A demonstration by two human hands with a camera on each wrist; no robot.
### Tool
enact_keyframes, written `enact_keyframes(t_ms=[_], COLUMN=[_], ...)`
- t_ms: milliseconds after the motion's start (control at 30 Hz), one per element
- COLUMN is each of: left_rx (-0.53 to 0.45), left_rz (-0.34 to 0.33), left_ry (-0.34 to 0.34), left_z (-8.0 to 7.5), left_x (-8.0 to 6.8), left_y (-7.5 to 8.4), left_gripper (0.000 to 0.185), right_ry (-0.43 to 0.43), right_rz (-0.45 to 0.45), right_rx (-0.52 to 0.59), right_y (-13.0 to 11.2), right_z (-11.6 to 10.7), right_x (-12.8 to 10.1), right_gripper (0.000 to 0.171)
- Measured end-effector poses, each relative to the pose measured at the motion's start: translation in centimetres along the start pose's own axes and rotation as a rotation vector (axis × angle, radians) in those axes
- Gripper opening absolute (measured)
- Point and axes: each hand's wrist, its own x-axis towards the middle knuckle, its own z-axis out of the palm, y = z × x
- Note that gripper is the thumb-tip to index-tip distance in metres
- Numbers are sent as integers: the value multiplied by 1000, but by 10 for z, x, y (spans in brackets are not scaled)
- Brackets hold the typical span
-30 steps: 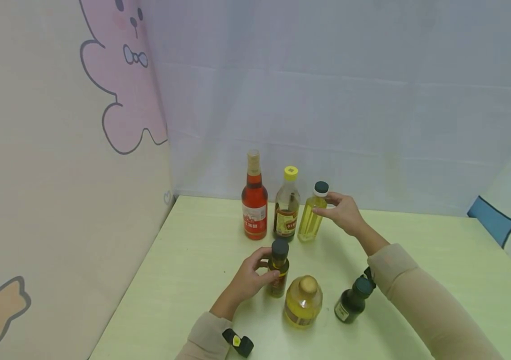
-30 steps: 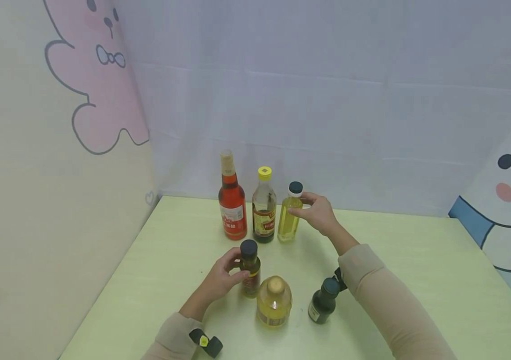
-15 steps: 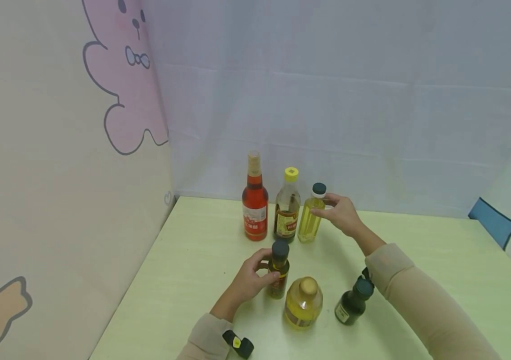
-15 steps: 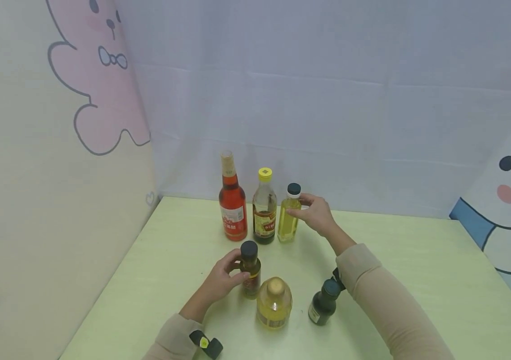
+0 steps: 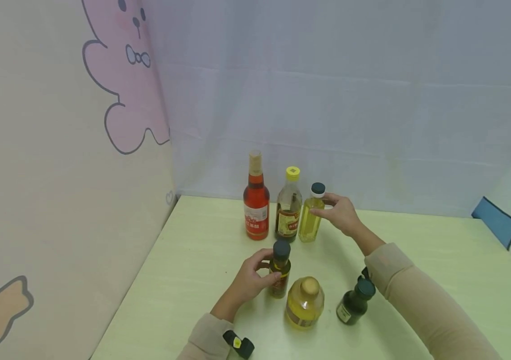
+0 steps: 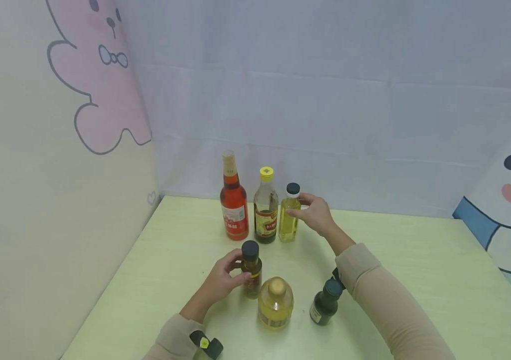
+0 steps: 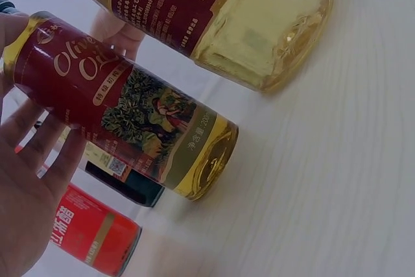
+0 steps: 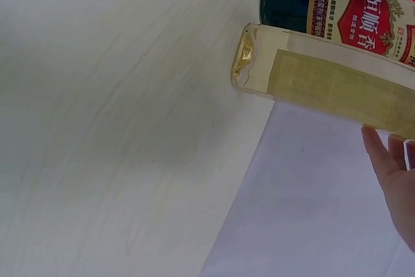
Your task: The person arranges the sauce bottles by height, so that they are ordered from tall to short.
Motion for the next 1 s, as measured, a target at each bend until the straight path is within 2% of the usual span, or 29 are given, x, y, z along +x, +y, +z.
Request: enact_keyframes(t_ms=[400,733,1000], left_rx=[-9,-16,-16], left_rz=[13,13,21], left_ry=[-9,-10,-8], left_z=[-3,-3,-4], left_x=[1,0,0], left_y=[8,7,6], left_gripper=[42,42,42], right_ry=[-8,-45,-84], right_rz=[10,18,25], right_rx=[-14,4,53], right_y=[-3,-3,-7], right_z=[1,0,-3], right_x=[-1,-1,-4], right_gripper=[65,61,65])
